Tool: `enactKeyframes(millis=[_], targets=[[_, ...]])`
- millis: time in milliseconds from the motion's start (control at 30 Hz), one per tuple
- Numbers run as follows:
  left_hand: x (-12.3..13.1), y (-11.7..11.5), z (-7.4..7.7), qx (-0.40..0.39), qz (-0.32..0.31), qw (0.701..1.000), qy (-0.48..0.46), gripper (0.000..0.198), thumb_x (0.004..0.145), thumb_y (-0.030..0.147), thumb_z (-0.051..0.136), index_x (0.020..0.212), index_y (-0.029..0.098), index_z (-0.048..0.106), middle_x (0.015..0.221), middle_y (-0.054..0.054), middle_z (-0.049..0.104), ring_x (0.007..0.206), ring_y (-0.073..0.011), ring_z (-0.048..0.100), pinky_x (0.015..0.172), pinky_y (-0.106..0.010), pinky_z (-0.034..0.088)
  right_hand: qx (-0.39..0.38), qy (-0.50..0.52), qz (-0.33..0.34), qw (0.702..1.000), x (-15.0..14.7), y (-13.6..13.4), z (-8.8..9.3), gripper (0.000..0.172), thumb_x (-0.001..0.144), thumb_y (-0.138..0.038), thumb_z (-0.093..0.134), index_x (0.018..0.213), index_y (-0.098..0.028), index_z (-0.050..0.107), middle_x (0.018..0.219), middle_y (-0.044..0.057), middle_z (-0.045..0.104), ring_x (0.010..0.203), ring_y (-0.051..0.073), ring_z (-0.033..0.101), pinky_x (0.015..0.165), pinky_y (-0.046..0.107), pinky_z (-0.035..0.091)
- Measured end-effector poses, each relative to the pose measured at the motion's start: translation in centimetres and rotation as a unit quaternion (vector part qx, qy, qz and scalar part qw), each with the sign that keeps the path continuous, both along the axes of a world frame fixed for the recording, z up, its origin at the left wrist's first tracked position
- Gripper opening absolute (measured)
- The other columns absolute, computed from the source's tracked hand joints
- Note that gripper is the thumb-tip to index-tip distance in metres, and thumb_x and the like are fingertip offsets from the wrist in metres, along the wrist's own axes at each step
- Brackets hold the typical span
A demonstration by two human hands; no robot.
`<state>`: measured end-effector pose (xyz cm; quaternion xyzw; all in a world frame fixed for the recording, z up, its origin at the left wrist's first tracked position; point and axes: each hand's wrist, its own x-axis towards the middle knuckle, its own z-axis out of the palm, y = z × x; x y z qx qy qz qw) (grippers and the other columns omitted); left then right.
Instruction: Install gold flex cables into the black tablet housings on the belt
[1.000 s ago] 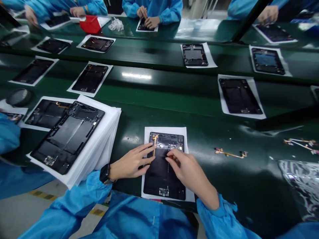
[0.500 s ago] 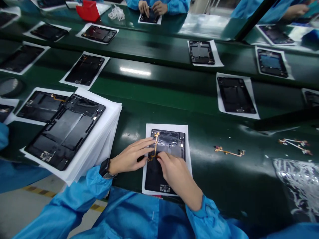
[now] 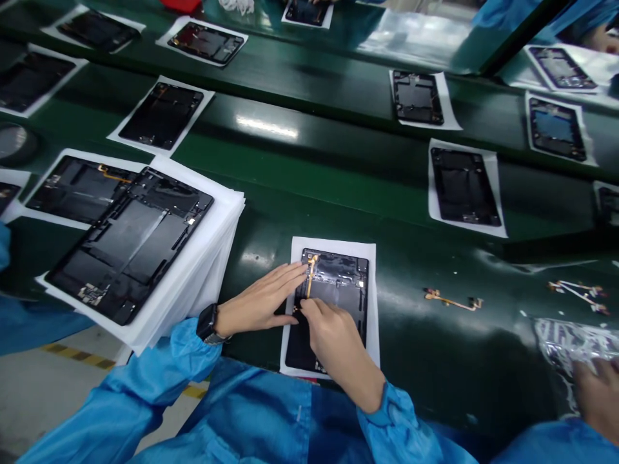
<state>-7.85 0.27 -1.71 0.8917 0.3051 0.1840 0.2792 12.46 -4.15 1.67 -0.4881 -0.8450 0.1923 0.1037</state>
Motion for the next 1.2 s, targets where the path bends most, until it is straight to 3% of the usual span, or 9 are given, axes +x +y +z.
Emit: enactKeyframes(millis=[133, 267, 533, 700, 900, 1067, 1200], targets=[[0.0, -0.1, 0.1, 0.007, 0.005, 1.0, 0.003, 0.097, 0.078, 0.036, 0.079, 0.151, 0.012, 0.019, 0.154, -0.022, 0.031, 0.148, -0.0286, 0.019, 0.121, -0.047, 0.027, -0.023, 0.112, -0.071, 0.991, 1.1, -0.7, -0.5, 0.015, 0.098, -0.017, 0.048, 0.108, -0.022, 0.058, 0.098, 0.006, 0.072, 0.085, 0.02, 0.071, 0.072, 0.03, 0.056], [0.0, -0.1, 0.1, 0.013, 0.005, 1.0, 0.002, 0.092, 0.079, 0.035, 0.078, 0.149, 0.013, 0.024, 0.154, -0.021, 0.033, 0.148, -0.0273, 0.02, 0.121, -0.046, 0.026, -0.024, 0.135, -0.092, 0.986, 0.8, -1.3, -0.8, 0.017, 0.097, -0.018, 0.049, 0.111, -0.022, 0.059, 0.103, 0.007, 0.073, 0.093, 0.02, 0.071, 0.079, 0.033, 0.058], [0.0, -0.1, -0.2, 0.003, 0.003, 1.0, 0.002, 0.091, 0.079, 0.035, 0.078, 0.149, 0.011, 0.024, 0.154, -0.021, 0.032, 0.148, -0.0277, 0.02, 0.122, -0.045, 0.025, -0.006, 0.089, -0.03, 0.996, 0.4, -0.7, -0.8, 0.026, 0.095, -0.007, 0.043, 0.11, -0.02, 0.06, 0.107, 0.008, 0.072, 0.095, 0.021, 0.07, 0.082, 0.034, 0.057], [0.0, 0.0, -0.3, -0.016, -0.001, 1.0, -0.004, 0.092, 0.079, 0.036, 0.078, 0.149, 0.013, 0.023, 0.155, -0.021, 0.03, 0.148, -0.0294, 0.02, 0.122, -0.048, 0.025, 0.024, 0.011, 0.009, 1.0, -0.3, -0.2, -0.3, 0.029, 0.092, -0.003, 0.041, 0.109, -0.018, 0.059, 0.099, 0.009, 0.072, 0.085, 0.022, 0.069, 0.074, 0.033, 0.056], [0.0, 0.0, -0.4, -0.016, 0.004, 1.0, -0.018, 0.092, 0.08, 0.034, 0.077, 0.15, 0.013, 0.022, 0.154, -0.021, 0.032, 0.148, -0.0288, 0.021, 0.121, -0.048, 0.026, 0.029, -0.071, 0.064, 0.995, -1.5, 0.6, 0.8, 0.03, 0.086, 0.004, 0.038, 0.094, -0.016, 0.059, 0.083, 0.009, 0.068, 0.072, 0.022, 0.065, 0.064, 0.032, 0.049], [0.0, -0.1, -0.5, -0.014, 0.007, 1.0, -0.019, 0.099, 0.076, 0.036, 0.081, 0.151, 0.013, 0.02, 0.155, -0.02, 0.031, 0.148, -0.0286, 0.021, 0.122, -0.046, 0.024, 0.051, -0.053, 0.04, 0.997, 0.0, 0.3, 0.9, 0.027, 0.087, 0.003, 0.043, 0.102, -0.015, 0.057, 0.088, 0.007, 0.07, 0.075, 0.021, 0.067, 0.066, 0.03, 0.049], [0.0, 0.0, -0.4, -0.021, 0.006, 1.0, -0.018, 0.097, 0.077, 0.036, 0.08, 0.151, 0.014, 0.02, 0.156, -0.02, 0.03, 0.149, -0.0279, 0.02, 0.123, -0.045, 0.022, 0.075, -0.071, 0.044, 0.994, 0.2, 0.1, 0.7, 0.024, 0.087, 0.002, 0.043, 0.094, -0.015, 0.058, 0.079, 0.006, 0.067, 0.067, 0.021, 0.064, 0.06, 0.03, 0.046]])
